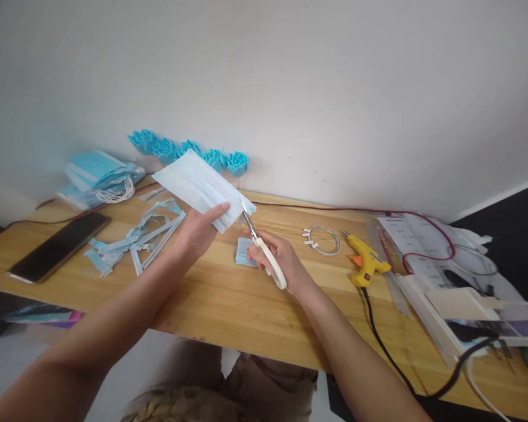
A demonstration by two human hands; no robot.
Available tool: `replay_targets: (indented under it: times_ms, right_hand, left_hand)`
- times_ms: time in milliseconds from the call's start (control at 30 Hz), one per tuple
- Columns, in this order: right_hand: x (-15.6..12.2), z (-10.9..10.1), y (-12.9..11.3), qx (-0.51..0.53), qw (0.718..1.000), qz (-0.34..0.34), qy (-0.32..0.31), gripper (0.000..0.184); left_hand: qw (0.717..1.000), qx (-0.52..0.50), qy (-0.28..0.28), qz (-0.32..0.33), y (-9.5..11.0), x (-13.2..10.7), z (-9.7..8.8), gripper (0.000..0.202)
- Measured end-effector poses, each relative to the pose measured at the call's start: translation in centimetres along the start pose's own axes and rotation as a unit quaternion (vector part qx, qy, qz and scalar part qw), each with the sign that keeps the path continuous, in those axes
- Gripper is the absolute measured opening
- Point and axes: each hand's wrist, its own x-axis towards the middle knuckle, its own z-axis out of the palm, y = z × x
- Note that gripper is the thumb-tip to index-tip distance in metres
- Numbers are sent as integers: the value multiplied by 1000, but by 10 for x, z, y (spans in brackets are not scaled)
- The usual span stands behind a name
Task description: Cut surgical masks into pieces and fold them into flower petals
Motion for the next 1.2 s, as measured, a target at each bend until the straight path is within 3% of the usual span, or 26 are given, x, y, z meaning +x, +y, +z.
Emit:
replay_targets:
  times_ms: [333, 733, 1200]
  right_hand:
    - [1, -4, -2, -14, 1000, -15, 2, 61]
    - [1, -5, -1, -15, 1000, -22, -15, 65]
    - [3, -8, 4, -15, 999, -17, -23, 70]
  left_hand:
    - [997, 69, -35, -6, 1, 4, -8, 39]
    - [996, 70, -46, -4, 3, 3, -9, 49]
    - [994, 84, -50, -39, 7, 2, -8, 44]
